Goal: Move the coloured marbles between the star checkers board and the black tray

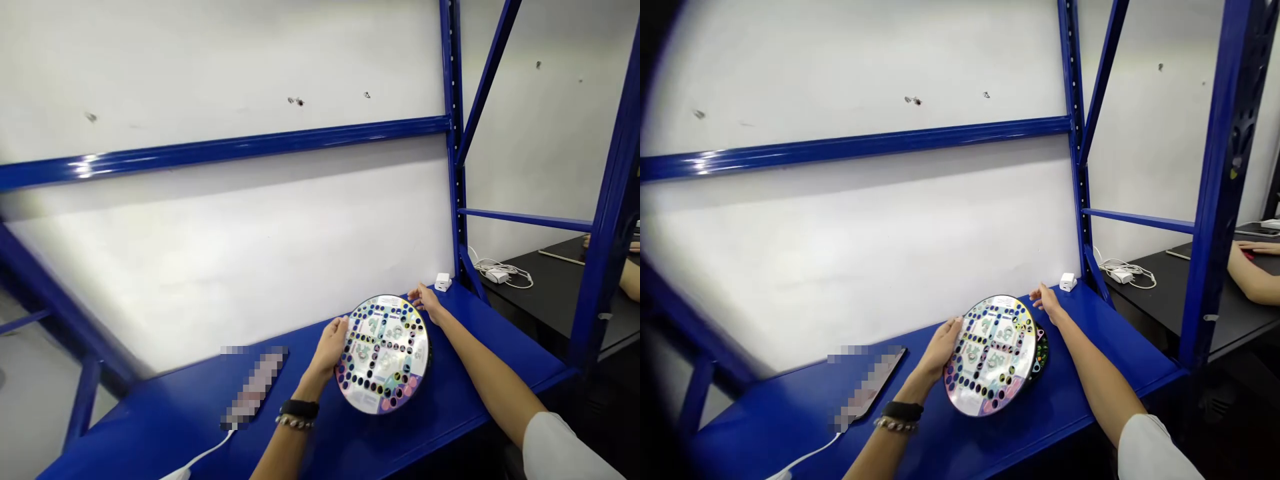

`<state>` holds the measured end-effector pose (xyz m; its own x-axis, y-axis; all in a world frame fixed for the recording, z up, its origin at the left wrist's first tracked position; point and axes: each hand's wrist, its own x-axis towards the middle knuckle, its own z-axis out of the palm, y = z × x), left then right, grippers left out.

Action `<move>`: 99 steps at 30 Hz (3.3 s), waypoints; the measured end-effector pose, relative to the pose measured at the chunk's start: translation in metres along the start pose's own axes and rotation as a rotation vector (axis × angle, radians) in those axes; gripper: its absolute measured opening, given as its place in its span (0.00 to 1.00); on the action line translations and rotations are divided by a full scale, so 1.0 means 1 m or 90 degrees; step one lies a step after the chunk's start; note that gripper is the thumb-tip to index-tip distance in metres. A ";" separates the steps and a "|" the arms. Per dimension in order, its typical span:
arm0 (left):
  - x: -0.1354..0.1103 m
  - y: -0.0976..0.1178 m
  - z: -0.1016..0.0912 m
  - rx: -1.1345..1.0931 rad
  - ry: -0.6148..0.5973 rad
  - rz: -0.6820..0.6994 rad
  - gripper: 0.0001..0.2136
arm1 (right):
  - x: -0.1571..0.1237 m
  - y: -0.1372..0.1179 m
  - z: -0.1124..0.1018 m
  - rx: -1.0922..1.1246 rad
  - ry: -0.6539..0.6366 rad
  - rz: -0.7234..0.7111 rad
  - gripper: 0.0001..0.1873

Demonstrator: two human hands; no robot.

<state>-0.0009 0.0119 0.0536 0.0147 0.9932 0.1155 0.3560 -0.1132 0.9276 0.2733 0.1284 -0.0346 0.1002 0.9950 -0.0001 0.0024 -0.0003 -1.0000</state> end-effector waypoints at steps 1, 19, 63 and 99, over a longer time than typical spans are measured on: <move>0.009 -0.010 0.012 0.031 -0.009 0.002 0.20 | 0.000 -0.001 -0.002 0.014 -0.006 0.020 0.30; 0.043 -0.060 0.046 0.437 0.036 0.010 0.17 | -0.028 0.001 0.018 -0.389 -0.143 -0.206 0.12; 0.004 -0.056 0.054 0.557 -0.141 0.209 0.32 | -0.073 -0.021 0.051 -0.690 -0.239 -0.308 0.25; 0.009 -0.016 0.019 -0.386 -0.114 -0.027 0.24 | -0.029 -0.029 0.015 -0.266 -0.160 -0.045 0.32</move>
<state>0.0112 0.0236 0.0328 0.1870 0.9805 0.0611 -0.2318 -0.0164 0.9726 0.2549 0.1008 -0.0057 -0.1581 0.9873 0.0157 0.4041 0.0792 -0.9113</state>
